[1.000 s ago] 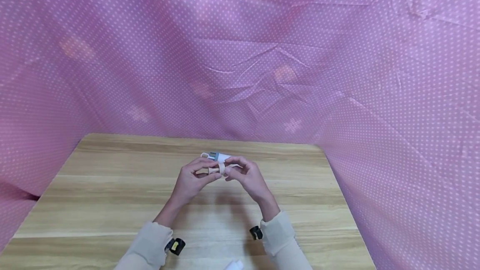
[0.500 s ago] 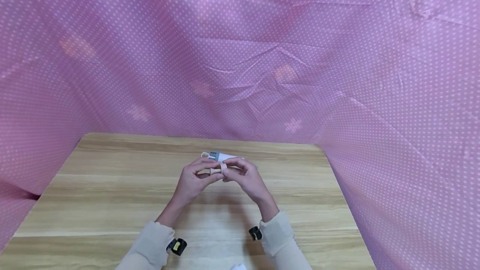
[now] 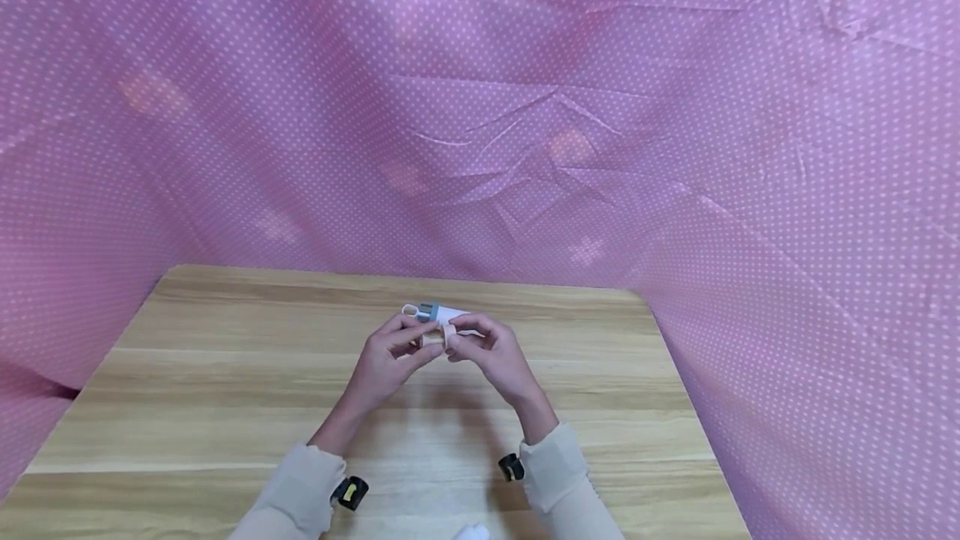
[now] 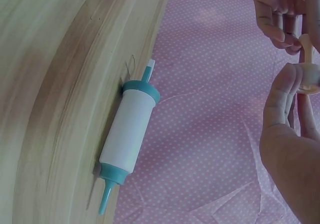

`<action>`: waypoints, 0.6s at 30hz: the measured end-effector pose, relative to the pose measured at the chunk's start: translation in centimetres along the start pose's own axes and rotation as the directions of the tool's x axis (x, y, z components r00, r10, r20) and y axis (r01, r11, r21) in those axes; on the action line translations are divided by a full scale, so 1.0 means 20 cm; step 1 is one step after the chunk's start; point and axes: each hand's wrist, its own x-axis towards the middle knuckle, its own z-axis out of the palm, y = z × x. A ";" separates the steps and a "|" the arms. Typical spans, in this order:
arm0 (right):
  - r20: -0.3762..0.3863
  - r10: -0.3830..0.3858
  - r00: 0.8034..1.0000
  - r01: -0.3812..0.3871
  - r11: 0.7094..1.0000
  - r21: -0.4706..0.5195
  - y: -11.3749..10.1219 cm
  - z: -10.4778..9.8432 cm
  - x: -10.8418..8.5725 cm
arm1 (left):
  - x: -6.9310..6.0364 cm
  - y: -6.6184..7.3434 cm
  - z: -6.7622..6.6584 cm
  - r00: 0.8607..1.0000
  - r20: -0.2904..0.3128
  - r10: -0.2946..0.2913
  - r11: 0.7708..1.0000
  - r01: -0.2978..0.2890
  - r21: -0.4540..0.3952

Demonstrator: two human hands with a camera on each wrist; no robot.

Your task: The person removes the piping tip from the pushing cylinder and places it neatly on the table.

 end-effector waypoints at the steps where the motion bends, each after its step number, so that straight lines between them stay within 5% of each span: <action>1: -0.001 0.000 1.000 0.000 1.000 -0.003 0.00 0.00 0.00 | 0.00 0.00 0.00 1.000 -0.001 -0.001 1.000 0.001 0.007; 18: -0.081 0.029 0.996 -0.035 0.997 -0.074 0.02 -0.04 -0.02 | 0.00 -0.01 0.02 0.989 -0.118 -0.092 0.996 0.093 0.005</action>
